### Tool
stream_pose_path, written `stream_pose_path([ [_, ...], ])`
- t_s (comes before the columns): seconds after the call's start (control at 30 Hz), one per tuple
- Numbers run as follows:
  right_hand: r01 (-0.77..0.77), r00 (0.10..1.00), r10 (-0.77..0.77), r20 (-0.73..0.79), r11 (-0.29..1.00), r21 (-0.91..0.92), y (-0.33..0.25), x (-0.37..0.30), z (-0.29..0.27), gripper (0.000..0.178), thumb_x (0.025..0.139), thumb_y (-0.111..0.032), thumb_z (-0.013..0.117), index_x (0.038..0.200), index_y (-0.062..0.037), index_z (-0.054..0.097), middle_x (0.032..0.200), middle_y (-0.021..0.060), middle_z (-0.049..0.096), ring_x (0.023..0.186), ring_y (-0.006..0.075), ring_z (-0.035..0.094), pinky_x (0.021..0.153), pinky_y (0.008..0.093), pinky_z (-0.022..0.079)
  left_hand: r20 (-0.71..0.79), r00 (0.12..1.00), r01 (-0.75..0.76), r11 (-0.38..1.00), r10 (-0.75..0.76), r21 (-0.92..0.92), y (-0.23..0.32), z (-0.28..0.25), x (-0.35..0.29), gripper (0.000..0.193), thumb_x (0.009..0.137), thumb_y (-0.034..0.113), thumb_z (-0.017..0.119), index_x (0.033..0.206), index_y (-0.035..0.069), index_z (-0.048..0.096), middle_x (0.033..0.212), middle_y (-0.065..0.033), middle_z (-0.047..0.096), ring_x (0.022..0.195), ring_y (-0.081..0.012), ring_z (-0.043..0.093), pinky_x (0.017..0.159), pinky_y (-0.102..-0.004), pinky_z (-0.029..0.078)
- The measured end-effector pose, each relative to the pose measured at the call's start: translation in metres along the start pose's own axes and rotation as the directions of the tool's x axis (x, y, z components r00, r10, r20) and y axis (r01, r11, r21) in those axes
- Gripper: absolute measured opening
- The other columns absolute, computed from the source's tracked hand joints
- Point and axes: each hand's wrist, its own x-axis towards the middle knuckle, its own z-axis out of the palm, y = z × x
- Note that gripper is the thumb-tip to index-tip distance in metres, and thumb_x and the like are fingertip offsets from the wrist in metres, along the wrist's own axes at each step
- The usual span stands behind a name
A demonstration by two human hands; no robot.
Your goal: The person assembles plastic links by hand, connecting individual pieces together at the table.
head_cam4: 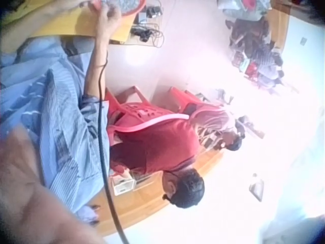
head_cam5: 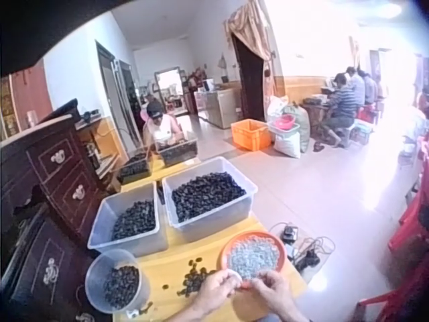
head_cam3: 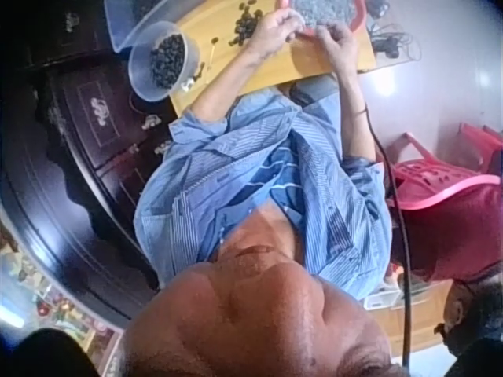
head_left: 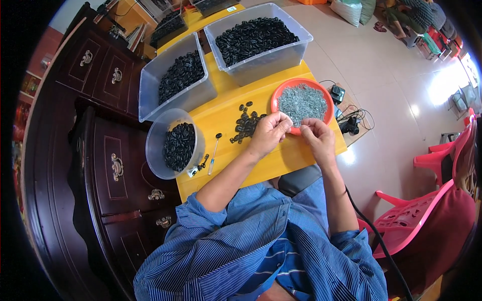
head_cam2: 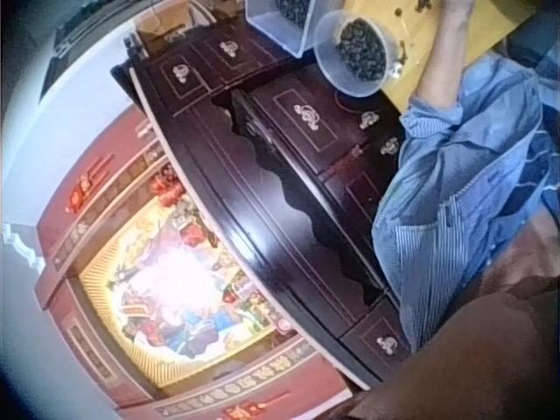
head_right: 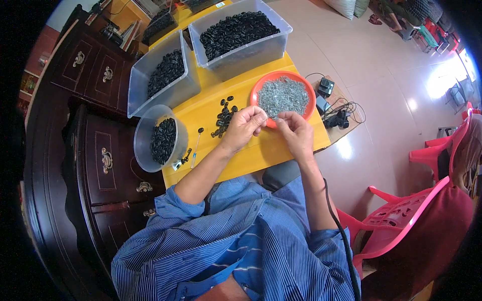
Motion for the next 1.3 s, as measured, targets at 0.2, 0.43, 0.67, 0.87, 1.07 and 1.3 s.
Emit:
stream_pose_path([
  [0.2,-0.061,0.986,0.029,0.166,0.98,0.191,-0.015,-0.011,0.011,0.012,0.099,-0.016,0.067,0.098,-0.0038,0.066,0.08,-0.0038,0.064,0.069,0.0023,0.055,0.06,0.0198,0.043,-0.014,0.994,-0.104,0.986,0.107,0.129,0.0,0.003,-0.001,0.014,0.101,0.014,0.062,0.094,0.002,0.063,0.078,0.0005,0.064,0.069,-0.0058,0.057,0.063,-0.0244,0.05],
  [0.43,-0.068,0.986,0.033,0.166,0.975,0.211,-0.009,-0.011,0.014,0.011,0.098,-0.015,0.068,0.095,-0.0043,0.066,0.077,-0.0048,0.061,0.067,0.0017,0.052,0.059,0.0193,0.041,-0.055,0.98,-0.166,0.935,0.193,0.312,0.004,0.004,-0.005,0.015,0.097,0.014,0.065,0.09,0.001,0.064,0.077,-0.0063,0.069,0.07,-0.0113,0.065,0.066,-0.0299,0.053],
  [0.67,0.007,0.991,-0.022,0.135,0.994,0.109,0.0,-0.012,0.016,0.007,0.095,-0.01,0.068,0.09,-0.0047,0.066,0.073,-0.0076,0.058,0.064,0.0001,0.049,0.058,0.0189,0.04,-0.05,0.97,-0.204,0.904,0.239,0.375,-0.004,0.002,-0.004,0.023,0.098,0.022,0.064,0.088,0.002,0.065,0.069,-0.0112,0.065,0.065,-0.0125,0.063,0.061,-0.0337,0.05],
  [0.87,0.027,0.992,-0.035,0.124,0.997,0.065,-0.001,-0.013,0.014,0.007,0.095,-0.009,0.067,0.09,-0.0044,0.066,0.075,-0.0076,0.059,0.066,0.0002,0.05,0.059,0.0191,0.041,-0.035,0.999,0.009,0.989,-0.004,0.149,-0.004,-0.002,-0.005,0.031,0.101,0.025,0.061,0.079,0.003,0.061,0.066,-0.0029,0.059,0.057,-0.0094,0.053,0.054,-0.0296,0.044],
  [1.07,0.079,0.997,-0.08,-0.009,0.991,-0.104,0.001,-0.007,0.004,0.008,0.093,-0.012,0.069,0.091,-0.0039,0.067,0.073,-0.0035,0.064,0.065,0.0034,0.057,0.061,0.0224,0.047,-0.023,0.999,0.049,0.999,-0.05,-0.007,-0.009,-0.009,-0.007,0.024,0.103,0.025,0.059,0.086,0.008,0.06,0.077,0.0023,0.059,0.059,-0.0043,0.048,0.054,-0.021,0.043],
  [1.3,0.08,0.984,-0.142,-0.112,0.897,-0.434,0.007,0.001,-0.016,0.014,0.091,-0.018,0.074,0.093,-0.0048,0.07,0.072,0.0054,0.07,0.067,0.012,0.068,0.065,0.0291,0.054,-0.063,0.994,0.09,0.996,-0.09,0.012,-0.013,-0.01,-0.017,0.015,0.1,0.016,0.061,0.091,0.005,0.064,0.081,0.0017,0.062,0.062,-0.0038,0.05,0.055,-0.0211,0.044],
])
